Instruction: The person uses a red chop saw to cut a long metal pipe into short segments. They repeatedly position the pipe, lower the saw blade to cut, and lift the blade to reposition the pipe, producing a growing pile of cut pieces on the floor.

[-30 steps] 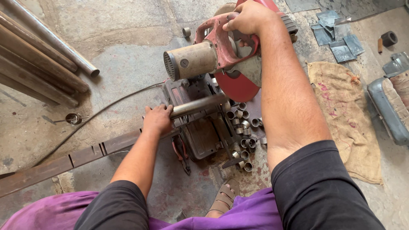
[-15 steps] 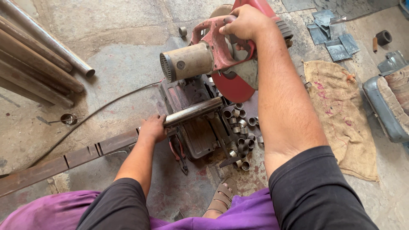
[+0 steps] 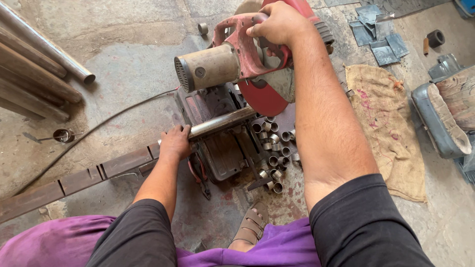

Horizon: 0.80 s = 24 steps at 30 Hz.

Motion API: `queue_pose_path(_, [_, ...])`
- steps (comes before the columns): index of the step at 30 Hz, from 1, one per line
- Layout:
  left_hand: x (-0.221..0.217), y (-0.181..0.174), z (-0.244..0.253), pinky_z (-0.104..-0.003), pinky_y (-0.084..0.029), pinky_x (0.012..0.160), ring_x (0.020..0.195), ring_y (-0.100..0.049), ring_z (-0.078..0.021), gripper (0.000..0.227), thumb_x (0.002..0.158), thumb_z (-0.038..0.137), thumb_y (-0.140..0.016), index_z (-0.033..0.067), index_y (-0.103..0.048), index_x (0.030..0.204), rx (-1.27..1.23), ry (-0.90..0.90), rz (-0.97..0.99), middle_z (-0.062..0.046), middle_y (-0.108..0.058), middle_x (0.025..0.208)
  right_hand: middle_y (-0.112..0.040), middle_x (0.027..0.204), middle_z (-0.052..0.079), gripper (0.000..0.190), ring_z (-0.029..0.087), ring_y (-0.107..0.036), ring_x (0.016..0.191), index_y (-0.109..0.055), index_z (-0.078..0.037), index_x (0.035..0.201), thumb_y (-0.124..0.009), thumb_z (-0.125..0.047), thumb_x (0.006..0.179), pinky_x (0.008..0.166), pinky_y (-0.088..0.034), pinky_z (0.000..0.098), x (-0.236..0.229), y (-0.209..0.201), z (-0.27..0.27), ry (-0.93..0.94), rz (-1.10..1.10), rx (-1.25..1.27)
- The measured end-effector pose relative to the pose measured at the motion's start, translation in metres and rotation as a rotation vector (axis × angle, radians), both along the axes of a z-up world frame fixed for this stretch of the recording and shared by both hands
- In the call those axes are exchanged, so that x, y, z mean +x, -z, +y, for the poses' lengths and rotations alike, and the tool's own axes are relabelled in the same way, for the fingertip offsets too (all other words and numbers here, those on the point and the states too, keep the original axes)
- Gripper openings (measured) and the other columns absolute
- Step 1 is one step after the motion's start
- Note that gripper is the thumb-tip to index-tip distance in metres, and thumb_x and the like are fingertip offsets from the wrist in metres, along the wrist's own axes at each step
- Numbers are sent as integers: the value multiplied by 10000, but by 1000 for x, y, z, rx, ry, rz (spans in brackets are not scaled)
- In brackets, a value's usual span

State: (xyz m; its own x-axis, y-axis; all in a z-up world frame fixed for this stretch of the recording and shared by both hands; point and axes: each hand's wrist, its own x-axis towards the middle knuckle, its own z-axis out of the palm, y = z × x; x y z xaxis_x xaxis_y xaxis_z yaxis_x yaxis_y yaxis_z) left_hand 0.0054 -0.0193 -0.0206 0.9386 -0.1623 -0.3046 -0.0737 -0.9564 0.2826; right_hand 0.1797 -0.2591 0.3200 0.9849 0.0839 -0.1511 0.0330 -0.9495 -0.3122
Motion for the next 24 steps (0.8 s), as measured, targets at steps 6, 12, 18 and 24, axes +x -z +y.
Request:
queue_pose_path(6, [8, -2, 1, -504, -463, 1033, 1262, -600, -285, 614, 886, 375, -727, 215, -487, 1429, -15, 12, 83, -80, -594, 1362, -751, 1025, 121, 548, 216, -734, 838, -665, -71, 1275, -847, -328, 826, 720, -580, 398, 2, 1, -2, -36, 5, 68])
queue_pose_path(12, [14, -7, 5, -494, -488, 1022, 1239, -631, -306, 602, 905, 425, -734, 168, -506, 1400, -69, -2, 129, -110, -665, 1299, -754, 1007, 136, 580, 221, -738, 773, -626, -53, 1320, -835, -290, 834, 644, -589, 392, 0, 1, -1, -6, 41, 147])
queue_pose_path(18, [10, -21, -2, -551, -417, 1092, 1306, -568, -269, 538, 909, 414, -714, 197, -514, 1359, -34, -18, 120, -57, -613, 1365, -756, 1030, 137, 564, 203, -743, 835, -655, -47, 1302, -848, -309, 842, 694, -591, 380, -3, 3, -3, -43, -26, 78])
queue_pose_path(24, [3, -20, 8, -546, -383, 1057, 1296, -505, -302, 743, 802, 430, -772, 198, -436, 1422, 33, 42, -19, -114, -520, 1411, -758, 993, 128, 538, 210, -733, 791, -649, -56, 1319, -817, -251, 846, 639, -590, 387, -13, -1, -2, 12, 52, 195])
